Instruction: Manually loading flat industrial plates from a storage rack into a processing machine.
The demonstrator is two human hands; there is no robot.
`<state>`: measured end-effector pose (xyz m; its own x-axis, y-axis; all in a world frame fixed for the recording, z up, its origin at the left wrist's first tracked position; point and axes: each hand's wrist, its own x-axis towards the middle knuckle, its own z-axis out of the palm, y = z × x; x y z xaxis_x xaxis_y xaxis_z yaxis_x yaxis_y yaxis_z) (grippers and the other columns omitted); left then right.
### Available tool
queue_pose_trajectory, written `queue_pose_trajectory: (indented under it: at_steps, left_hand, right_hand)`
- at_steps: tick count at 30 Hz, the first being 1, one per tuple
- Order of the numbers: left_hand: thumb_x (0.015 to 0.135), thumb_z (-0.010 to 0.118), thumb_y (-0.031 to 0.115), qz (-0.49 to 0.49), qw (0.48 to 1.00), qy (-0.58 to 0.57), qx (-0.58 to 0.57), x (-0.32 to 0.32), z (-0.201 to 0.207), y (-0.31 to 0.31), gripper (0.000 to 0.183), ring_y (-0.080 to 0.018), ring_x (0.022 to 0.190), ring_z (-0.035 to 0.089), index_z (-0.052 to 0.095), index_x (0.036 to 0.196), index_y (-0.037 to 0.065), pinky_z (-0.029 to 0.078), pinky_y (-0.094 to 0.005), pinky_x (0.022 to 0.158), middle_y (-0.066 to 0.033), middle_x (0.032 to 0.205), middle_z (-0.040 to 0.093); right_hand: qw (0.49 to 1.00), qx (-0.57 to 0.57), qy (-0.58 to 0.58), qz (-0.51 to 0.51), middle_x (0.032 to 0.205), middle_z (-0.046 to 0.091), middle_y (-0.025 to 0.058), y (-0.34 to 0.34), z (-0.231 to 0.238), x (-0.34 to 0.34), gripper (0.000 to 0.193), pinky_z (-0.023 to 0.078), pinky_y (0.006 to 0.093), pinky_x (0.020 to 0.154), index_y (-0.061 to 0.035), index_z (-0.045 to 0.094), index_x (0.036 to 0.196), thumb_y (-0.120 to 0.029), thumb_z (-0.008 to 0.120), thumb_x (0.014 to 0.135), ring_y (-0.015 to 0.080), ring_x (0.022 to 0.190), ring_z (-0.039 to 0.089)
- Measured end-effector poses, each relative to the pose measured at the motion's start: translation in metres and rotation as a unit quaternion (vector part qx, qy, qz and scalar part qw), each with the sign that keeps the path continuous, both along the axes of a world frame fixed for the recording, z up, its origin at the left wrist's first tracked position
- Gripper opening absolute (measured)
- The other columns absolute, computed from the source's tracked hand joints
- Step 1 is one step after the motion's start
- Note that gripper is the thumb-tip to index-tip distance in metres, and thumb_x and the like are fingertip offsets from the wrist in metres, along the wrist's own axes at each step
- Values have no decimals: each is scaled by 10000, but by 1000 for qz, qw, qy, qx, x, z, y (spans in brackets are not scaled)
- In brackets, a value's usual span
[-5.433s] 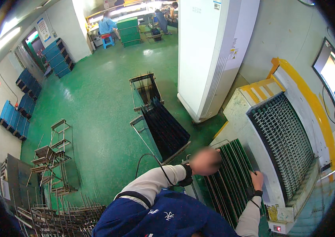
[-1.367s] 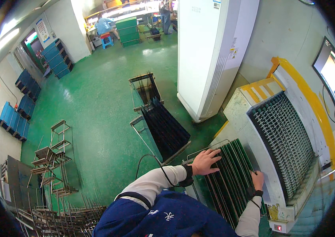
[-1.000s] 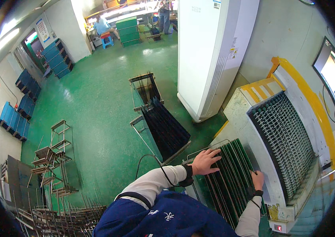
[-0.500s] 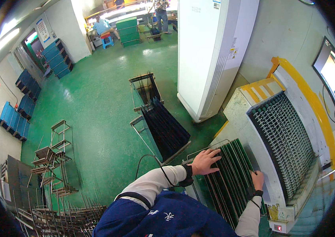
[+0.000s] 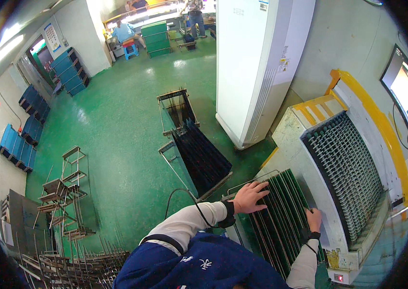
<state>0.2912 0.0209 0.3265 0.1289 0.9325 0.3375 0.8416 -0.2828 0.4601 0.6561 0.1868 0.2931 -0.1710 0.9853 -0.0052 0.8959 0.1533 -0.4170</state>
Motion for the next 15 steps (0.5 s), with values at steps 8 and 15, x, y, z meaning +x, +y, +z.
queue_pose_trajectory:
  at_steps: [8, 15]
  left_hand:
    - [852, 659, 516, 3, 1000, 3, -6, 0, 0, -1, 610, -333, 1299, 452, 599, 1311, 119, 396, -459, 1066, -117, 1501, 416]
    - [849, 660, 515, 4, 1000, 1, -7, -1, 1, -1, 609, -328, 1296, 455, 601, 1308, 120, 401, -457, 1058, -117, 1500, 417]
  right_hand:
    - [1000, 3, 3, 2, 744, 665, 233, 0, 0, -2, 406, 483, 447, 654, 29, 694, 809, -376, 726, 799, 402, 711, 659]
    - [1000, -12, -2, -3, 752, 667, 236, 2, -3, -1, 393, 487, 448, 658, 23, 698, 809, -369, 724, 798, 406, 719, 660]
